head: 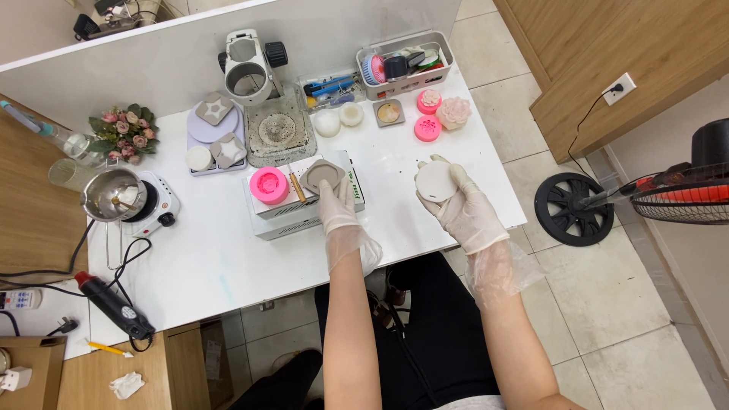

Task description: Removing finished plaster or wax shapes from various silicone molds.

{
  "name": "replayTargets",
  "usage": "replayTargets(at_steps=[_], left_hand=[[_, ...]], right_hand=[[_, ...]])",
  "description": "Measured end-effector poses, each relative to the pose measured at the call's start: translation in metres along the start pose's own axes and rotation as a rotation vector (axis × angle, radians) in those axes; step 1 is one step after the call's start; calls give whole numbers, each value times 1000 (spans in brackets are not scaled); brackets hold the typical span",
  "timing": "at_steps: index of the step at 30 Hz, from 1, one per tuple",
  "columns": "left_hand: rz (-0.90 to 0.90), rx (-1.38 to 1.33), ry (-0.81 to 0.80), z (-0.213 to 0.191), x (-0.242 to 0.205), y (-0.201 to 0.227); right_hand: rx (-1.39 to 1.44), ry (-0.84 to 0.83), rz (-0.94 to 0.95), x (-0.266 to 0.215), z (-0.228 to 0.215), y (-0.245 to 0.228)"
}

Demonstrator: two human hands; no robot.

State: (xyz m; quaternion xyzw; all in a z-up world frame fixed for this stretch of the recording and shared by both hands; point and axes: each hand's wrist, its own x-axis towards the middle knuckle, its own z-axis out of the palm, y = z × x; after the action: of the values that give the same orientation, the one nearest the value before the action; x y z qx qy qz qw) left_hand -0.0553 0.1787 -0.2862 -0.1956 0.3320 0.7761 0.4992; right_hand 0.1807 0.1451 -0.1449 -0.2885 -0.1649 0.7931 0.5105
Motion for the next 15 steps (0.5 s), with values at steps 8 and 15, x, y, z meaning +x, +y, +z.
replayTargets(at_steps=[8,15], left_hand=[[-57,560,-115,-26,-48,-42],[26,1856,-390,-107,-29,-98]], right_hand=[[-99,21,-16,13,-17,10],[-807,463,-27,18,-70,22]])
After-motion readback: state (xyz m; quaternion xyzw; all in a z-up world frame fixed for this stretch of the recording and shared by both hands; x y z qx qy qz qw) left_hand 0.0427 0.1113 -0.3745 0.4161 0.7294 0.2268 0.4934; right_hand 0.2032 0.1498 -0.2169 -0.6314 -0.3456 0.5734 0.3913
